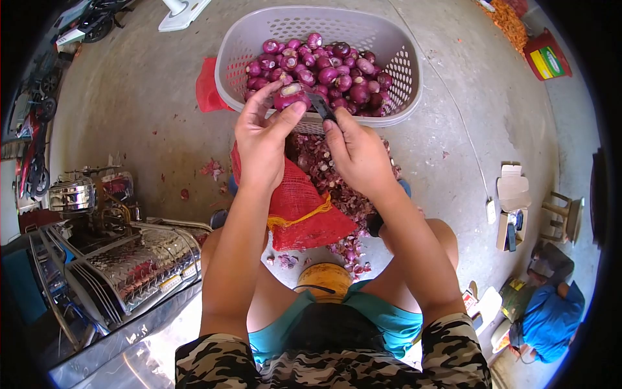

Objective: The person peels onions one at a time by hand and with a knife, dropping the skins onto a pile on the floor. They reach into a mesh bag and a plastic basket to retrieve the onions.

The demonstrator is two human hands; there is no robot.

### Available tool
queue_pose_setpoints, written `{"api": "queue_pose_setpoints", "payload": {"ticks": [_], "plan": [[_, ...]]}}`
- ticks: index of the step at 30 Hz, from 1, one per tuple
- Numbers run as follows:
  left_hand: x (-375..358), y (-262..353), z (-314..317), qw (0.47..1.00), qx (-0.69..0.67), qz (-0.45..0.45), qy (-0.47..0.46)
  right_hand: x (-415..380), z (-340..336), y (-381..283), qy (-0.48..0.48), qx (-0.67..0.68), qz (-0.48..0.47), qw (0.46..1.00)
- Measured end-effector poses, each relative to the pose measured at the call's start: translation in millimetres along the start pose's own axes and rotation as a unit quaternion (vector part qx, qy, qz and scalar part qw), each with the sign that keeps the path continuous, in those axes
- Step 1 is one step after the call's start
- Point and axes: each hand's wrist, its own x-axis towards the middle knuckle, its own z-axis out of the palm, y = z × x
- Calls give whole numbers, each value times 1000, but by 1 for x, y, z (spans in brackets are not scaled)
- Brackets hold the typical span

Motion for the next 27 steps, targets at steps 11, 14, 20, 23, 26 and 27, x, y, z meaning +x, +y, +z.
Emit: {"api": "queue_pose_setpoints", "payload": {"ticks": [11,14,20,23,26,27], "plan": [[-1,-18,1,975,-182,-115,60,-12,23,-3,34,-79,20,996],[1,-18,-3,978,-170,-106,50,-11,23,-3,31,-86,16,996],[2,-11,-4,981,-169,-89,47,-15,26,-3,11,-91,16,996],[5,-2,-4,981,-167,-90,44,-13,21,-2,35,-67,-5,997],[3,7,-3,993,-102,-41,37,-9,9,-2,57,-12,0,998],[2,9,-2,996,-80,-29,29,-7,6,-1,62,10,8,998]]}}
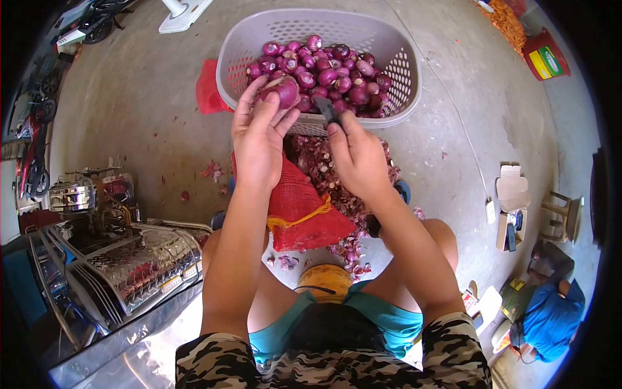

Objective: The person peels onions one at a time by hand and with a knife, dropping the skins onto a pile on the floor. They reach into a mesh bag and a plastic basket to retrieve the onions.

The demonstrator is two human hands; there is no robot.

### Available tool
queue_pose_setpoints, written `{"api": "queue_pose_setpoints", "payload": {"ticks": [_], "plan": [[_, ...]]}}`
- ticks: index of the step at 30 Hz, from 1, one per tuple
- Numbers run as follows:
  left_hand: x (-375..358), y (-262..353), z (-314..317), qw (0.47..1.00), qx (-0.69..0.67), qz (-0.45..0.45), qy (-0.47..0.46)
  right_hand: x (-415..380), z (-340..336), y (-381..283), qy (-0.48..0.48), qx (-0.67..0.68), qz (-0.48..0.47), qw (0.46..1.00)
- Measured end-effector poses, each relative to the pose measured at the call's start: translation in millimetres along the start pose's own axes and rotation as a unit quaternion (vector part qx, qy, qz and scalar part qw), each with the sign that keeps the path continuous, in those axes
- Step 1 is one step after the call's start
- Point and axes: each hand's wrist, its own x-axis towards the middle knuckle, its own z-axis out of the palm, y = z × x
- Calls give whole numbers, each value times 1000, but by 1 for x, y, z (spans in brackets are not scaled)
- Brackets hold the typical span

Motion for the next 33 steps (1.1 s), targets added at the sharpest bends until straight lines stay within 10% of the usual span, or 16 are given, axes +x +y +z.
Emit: {"api": "queue_pose_setpoints", "payload": {"ticks": [33], "plan": [[-9,-22,6,947,241,201,-69,3,12,3,50,-51,40,997]]}}
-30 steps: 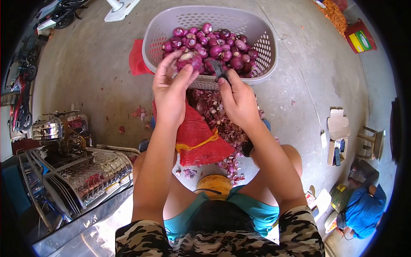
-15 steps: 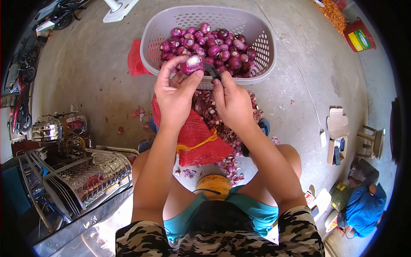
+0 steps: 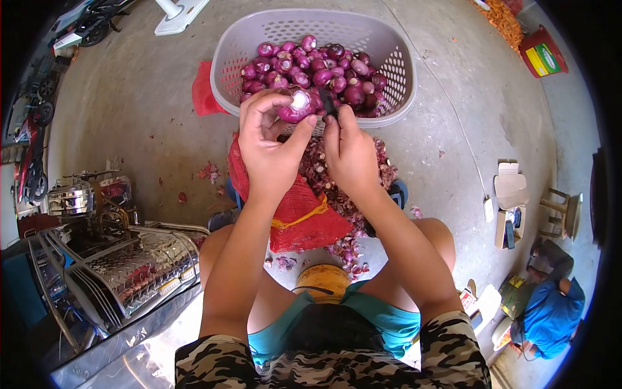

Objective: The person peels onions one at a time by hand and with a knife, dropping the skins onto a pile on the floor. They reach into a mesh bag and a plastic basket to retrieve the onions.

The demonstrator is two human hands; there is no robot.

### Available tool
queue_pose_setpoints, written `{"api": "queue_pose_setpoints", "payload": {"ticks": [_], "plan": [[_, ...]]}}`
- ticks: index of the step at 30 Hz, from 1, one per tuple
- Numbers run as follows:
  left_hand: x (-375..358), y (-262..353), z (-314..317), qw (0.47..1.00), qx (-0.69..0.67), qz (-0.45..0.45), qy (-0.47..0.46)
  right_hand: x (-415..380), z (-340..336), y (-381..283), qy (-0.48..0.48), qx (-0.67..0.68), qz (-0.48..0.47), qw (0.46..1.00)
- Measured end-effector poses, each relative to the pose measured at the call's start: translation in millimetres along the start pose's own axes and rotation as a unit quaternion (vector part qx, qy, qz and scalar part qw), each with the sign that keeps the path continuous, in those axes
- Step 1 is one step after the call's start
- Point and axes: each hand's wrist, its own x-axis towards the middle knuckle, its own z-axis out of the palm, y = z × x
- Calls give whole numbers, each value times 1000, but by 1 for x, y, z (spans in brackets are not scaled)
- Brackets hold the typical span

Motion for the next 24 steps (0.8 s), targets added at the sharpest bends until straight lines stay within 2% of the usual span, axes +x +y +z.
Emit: {"api": "queue_pose_setpoints", "payload": {"ticks": [2,5,8,13,20,23,24], "plan": [[2,1,0,998,33,44,-13,1,-4,1,4,18,-17,1000],[6,1,-3,999,28,43,11,2,-11,-3,-12,15,-40,999],[9,3,-7,990,90,112,10,0,-14,-3,-42,-7,-45,998],[8,3,-11,979,163,123,-18,-1,-11,-2,-54,-29,-74,995],[8,-1,-15,965,214,148,-33,-2,-10,-5,-57,-49,-53,996],[8,2,-10,997,40,62,5,-1,-12,-4,-66,-24,-65,995],[10,5,-10,1000,-16,-1,14,0,-15,-4,-77,-11,-70,995]]}}
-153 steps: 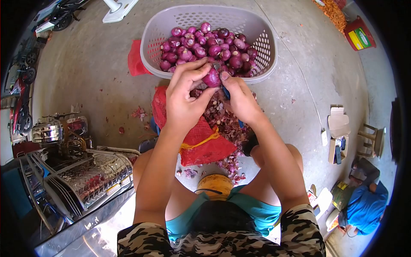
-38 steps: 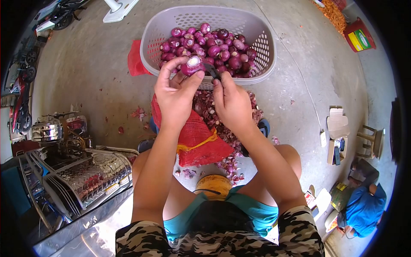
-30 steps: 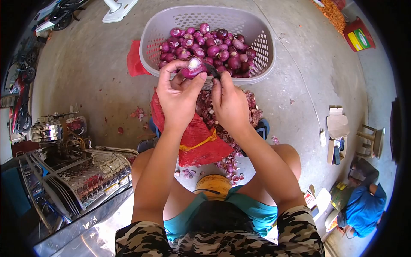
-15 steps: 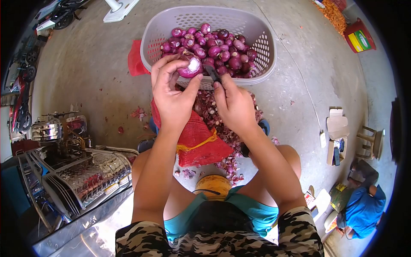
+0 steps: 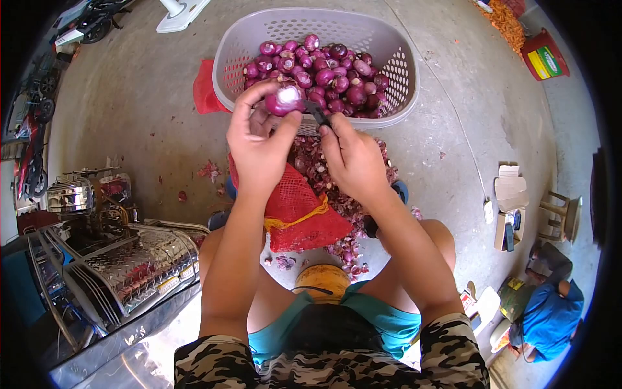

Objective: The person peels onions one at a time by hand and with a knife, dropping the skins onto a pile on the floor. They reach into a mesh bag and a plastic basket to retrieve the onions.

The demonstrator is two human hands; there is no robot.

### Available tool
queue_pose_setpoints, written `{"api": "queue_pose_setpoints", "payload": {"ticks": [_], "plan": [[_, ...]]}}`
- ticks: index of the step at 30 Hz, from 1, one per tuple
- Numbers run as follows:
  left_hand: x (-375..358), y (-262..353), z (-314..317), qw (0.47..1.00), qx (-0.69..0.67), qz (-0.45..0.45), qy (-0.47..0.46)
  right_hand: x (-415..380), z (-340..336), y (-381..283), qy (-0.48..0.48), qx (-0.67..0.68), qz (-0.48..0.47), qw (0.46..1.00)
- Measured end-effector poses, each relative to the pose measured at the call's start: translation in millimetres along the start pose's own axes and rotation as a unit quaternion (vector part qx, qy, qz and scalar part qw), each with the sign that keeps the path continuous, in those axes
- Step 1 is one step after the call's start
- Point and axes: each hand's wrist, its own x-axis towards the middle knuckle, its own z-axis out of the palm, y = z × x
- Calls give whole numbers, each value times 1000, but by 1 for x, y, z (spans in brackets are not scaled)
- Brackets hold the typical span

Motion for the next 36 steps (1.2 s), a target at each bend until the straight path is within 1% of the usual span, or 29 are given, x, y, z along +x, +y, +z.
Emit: {"api": "queue_pose_setpoints", "payload": {"ticks": [2,3,7,9,12,18,21,24,27,30,34,36], "plan": [[4,11,-4,986,-109,-126,18,1,-6,1,-14,34,-15,999],[5,13,-7,975,-157,-159,8,2,-8,2,-18,55,-23,998],[11,17,-15,957,-205,-197,-50,4,-13,4,-31,86,-30,995],[12,16,-18,950,-215,-217,-65,5,-15,4,-30,79,-9,996],[13,16,-19,946,-212,-232,-81,7,-16,5,-20,74,2,997],[9,15,-12,966,-119,-203,-106,8,-17,4,-18,66,-2,998],[9,11,-13,967,-135,-196,-92,7,-17,3,-20,65,12,998],[7,8,-12,957,-178,-205,-98,5,-14,1,-11,93,32,995],[5,4,-6,929,-300,-209,-57,-1,-3,-1,3,133,54,990],[3,0,-1,907,-362,-212,-28,-7,6,-4,16,169,65,983],[1,-4,1,903,-376,-209,-17,-12,18,-2,6,217,92,972],[3,-5,2,906,-369,-206,-14,-14,16,-4,-9,189,84,978]]}}
